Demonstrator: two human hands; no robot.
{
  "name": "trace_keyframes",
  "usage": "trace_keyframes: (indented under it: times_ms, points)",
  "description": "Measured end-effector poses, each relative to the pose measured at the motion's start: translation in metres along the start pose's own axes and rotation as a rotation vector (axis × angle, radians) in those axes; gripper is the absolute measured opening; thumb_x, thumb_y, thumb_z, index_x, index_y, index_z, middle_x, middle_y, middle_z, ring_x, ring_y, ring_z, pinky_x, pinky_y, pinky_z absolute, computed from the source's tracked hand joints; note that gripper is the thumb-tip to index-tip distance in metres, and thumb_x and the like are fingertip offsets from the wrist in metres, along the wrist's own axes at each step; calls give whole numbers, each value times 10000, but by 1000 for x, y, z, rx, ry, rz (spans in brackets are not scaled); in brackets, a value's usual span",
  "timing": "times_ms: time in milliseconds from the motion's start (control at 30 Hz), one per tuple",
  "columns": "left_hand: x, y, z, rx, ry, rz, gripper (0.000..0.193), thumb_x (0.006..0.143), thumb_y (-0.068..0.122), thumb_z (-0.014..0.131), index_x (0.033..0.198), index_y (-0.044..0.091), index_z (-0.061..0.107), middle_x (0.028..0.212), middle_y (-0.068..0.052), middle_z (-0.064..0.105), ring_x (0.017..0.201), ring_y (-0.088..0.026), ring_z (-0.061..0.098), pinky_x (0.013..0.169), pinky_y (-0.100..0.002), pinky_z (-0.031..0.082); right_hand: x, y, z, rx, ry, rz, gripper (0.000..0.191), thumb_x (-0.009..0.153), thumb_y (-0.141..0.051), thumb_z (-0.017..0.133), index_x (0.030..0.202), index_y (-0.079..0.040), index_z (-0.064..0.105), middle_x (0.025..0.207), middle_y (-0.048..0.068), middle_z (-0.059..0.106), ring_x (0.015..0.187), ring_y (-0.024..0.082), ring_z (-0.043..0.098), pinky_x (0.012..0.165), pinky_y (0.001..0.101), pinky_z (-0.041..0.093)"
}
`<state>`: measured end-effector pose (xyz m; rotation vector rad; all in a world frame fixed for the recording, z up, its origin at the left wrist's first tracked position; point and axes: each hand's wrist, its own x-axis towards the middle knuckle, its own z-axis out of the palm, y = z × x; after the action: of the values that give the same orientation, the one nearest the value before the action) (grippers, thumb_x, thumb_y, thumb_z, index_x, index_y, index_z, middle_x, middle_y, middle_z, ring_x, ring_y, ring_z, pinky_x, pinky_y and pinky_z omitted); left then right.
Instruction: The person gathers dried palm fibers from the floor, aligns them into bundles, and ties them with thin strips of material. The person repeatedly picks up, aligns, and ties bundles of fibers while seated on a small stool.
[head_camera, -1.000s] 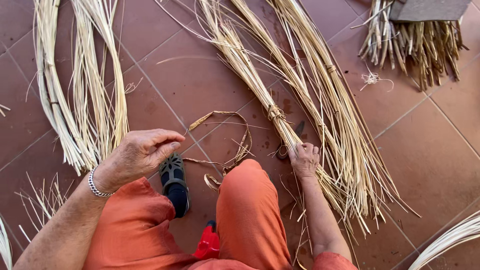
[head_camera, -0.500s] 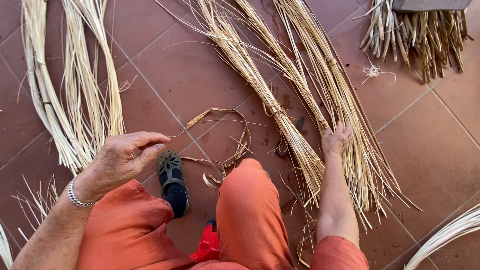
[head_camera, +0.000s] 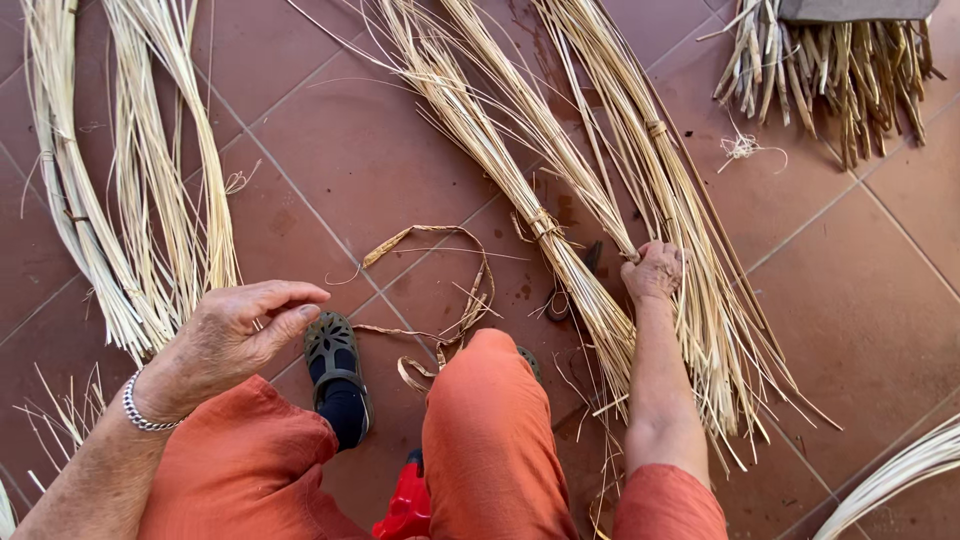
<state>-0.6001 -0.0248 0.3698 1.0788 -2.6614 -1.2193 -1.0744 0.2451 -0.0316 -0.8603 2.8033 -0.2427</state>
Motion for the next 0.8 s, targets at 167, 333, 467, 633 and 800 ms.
trace_keyframes:
  times_ms: [167, 333, 467, 633, 800]
  points:
    - [5, -2, 3, -5, -18, 9, 251, 895, 140, 713, 1130, 62, 756, 830, -41, 796, 632, -89, 674, 577, -258, 574, -8, 11, -9, 301, -18, -64, 347, 783, -123, 787, 1035, -80, 553, 932, 116, 650, 854, 259, 629, 755, 409, 527]
    - [8, 5, 5, -10, 11, 89, 219, 902, 138, 716, 1102, 58, 760, 836, -52, 787, 643, -82, 674, 590, -252, 571, -15, 10, -26, 690, 1, -98, 458, 774, -138, 851, 1120, -23, 573, 887, 54, 659, 768, 163, 626, 696, 324, 545]
    - [7, 11, 2, -14, 2, 54, 217, 911, 145, 713, 1107, 65, 760, 821, -55, 785, 646, -86, 673, 597, -259, 570, -23, -3, -52, 925, -136, 36, 397, 899, -241, 811, 1203, -30, 667, 864, 40, 668, 733, 109, 613, 644, 275, 527]
    - [5, 14, 1, -32, -14, 57, 219, 911, 146, 707, 1108, 67, 760, 812, -44, 784, 649, -80, 673, 590, -260, 571, -24, -23, -97, 1261, -55, 89, 243, 1012, -217, 748, 1128, -4, 730, 875, 73, 685, 726, 114, 608, 627, 248, 522]
    - [0, 15, 1, -57, 13, 69, 230, 911, 145, 711, 1116, 52, 761, 810, -27, 778, 658, -70, 651, 587, -252, 559, -11, -37, -169, 1503, -341, -59, 448, 986, -73, 675, 1421, -21, 580, 1240, 86, 744, 1101, 100, 724, 949, 210, 599]
